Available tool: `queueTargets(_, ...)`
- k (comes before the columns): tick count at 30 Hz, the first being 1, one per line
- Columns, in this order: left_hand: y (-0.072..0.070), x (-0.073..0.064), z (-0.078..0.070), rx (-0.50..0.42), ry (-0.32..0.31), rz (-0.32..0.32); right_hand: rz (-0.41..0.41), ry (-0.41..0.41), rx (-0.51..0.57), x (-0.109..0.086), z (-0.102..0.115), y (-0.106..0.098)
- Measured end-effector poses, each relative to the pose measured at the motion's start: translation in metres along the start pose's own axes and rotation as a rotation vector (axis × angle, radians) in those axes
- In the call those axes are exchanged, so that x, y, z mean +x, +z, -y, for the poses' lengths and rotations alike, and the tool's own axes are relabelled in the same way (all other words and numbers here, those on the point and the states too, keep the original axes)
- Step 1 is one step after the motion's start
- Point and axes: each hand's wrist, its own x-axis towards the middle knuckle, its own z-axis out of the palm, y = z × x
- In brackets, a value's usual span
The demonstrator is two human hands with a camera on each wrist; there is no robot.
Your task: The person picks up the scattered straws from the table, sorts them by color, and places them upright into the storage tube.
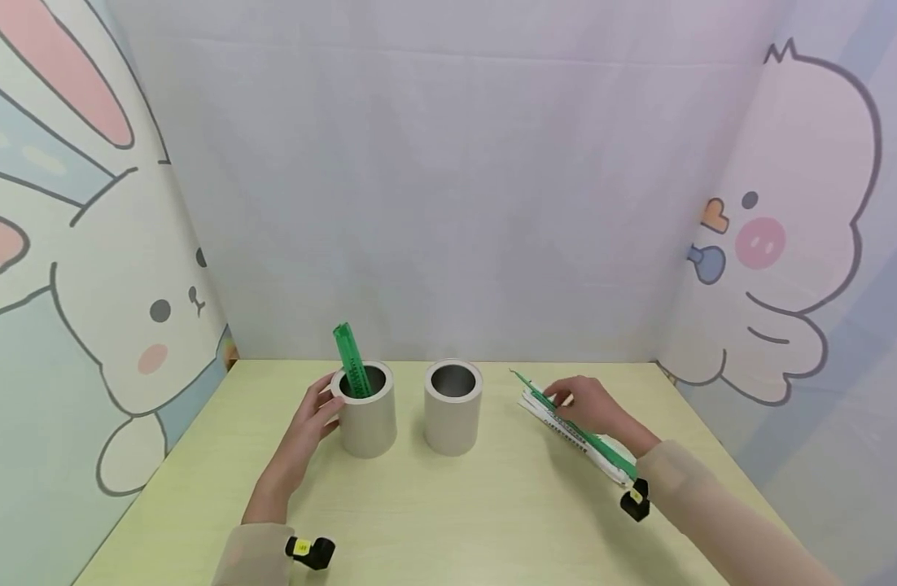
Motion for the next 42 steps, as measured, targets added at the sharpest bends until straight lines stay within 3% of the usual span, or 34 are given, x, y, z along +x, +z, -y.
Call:
queueTargets(6,-0.002,0.000,0.000,0.002,0.002,-0.002,-0.007,0.071,0.298,0.016,0.050,-0.009)
queueTargets(10,-0.002,0.000,0.001,0.002,-0.003,-0.002,-0.015,0.075,0.485,0.027,0.084,-0.007)
queueTargets(16,-0.002,-0.001,0.001,-0.001,-0.007,0.000,-0.065,0.048,0.734,0.054,0.131,0.002)
queueTargets(22,-0.001,-0.001,0.001,0.009,-0.008,-0.001,-0.157,-0.021,0.880,0.088,0.176,0.011)
queueTargets(32,-0.001,0.000,-0.001,0.000,-0.006,0.001,-0.334,-0.135,0.909,0.143,0.235,0.033)
queueTargets(36,-0.001,0.000,-0.002,-0.005,-0.004,0.006,-0.369,-0.145,0.926,0.156,0.246,0.046)
queueTargets(42,-0.002,0.000,-0.002,-0.005,-0.010,0.005,-0.366,-0.088,0.886,0.165,0.247,0.073)
